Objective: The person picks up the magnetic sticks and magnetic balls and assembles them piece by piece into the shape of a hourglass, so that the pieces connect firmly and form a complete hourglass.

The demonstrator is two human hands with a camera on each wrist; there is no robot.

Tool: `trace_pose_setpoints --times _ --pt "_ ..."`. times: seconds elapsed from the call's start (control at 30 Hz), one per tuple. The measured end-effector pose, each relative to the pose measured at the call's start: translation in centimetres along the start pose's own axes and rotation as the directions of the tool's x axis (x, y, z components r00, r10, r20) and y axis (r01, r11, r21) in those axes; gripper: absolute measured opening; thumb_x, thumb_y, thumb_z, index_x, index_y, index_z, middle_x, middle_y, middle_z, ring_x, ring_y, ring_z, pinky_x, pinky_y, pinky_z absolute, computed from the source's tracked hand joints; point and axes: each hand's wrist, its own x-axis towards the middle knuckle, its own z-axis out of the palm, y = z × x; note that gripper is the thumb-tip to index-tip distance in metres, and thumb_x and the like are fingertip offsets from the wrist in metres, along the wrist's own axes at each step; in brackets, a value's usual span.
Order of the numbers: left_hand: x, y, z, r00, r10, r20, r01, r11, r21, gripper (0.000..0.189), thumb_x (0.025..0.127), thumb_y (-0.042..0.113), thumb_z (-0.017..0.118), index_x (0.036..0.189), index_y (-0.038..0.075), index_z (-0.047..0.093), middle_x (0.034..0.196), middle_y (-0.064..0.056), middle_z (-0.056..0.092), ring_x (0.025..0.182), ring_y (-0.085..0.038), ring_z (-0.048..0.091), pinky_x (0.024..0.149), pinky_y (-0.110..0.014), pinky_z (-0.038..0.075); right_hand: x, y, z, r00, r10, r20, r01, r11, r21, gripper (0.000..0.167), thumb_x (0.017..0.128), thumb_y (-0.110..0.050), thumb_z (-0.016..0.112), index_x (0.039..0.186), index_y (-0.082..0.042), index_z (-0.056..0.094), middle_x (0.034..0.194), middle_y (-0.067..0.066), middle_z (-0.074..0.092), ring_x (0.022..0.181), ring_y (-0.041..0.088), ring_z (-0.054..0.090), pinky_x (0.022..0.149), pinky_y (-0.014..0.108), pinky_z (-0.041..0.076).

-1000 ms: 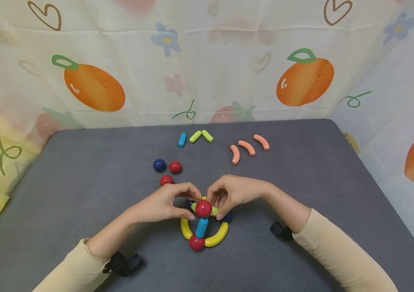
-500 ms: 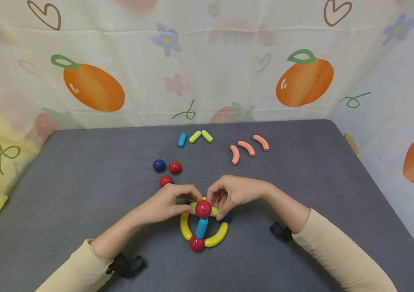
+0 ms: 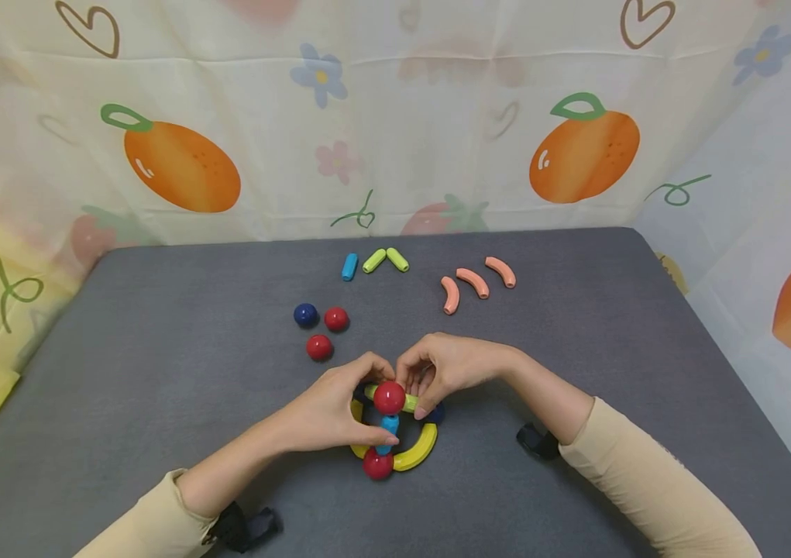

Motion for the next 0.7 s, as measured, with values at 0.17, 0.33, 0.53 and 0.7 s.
trace_pose_setpoints --times 0.17,0.33,0.53,0.7 --pt "0.1 0.2 0.3 0.999 0.019 -0.028 -0.019 1.000 0.011 0.051 0.077 0.023 0.084 0.116 0.016 0.052 0.106 0.004 0.065 0.095 -0.006 0.061 0.087 -0.028 0.055 0.0 0.0 0.0 1.000 -0.004 0.000 0.004 1.000 0.007 0.020 0.082 -0.007 0.078 0.099 -0.007 0.068 0.095 0.001 0.068 0.078 0.011 0.069 0.071 0.032 0.061" --pt "0.2 -0.5 0.0 1.000 0.029 -0.001 -0.029 0.999 -0.033 0.047 0.077 0.023 0.084 0.114 0.017 0.055 0.106 0.005 0.067 0.096 -0.004 0.062 0.090 -0.027 0.055 0.0 0.0 0.0 1.000 -0.020 0.009 0.020 1.000 0.022 0.020 0.082 -0.007 0.078 0.100 -0.006 0.068 0.096 0.001 0.068 0.079 0.010 0.068 0.072 0.032 0.061" --pt "0.1 -1.4 -0.8 0.999 0.026 0.039 -0.022 0.996 -0.082 0.045 0.079 0.025 0.084 0.118 0.018 0.062 0.112 0.005 0.071 0.103 -0.005 0.064 0.096 -0.025 0.053 0.0 0.0 0.0 1.000 -0.018 0.001 0.018 1.000 0.018 0.021 0.082 -0.008 0.078 0.101 -0.006 0.069 0.096 0.002 0.069 0.079 0.010 0.068 0.072 0.032 0.061" --pt "0.2 -1.7 -0.8 0.999 0.048 0.022 -0.046 0.995 -0.084 0.040 0.078 0.026 0.084 0.112 0.017 0.065 0.108 0.003 0.073 0.098 -0.005 0.064 0.093 -0.026 0.054 -0.1 0.1 0.0 1.000 -0.011 -0.020 0.011 1.000 0.016 0.022 0.082 -0.010 0.079 0.102 -0.007 0.069 0.098 0.006 0.069 0.082 0.012 0.069 0.076 0.033 0.061"
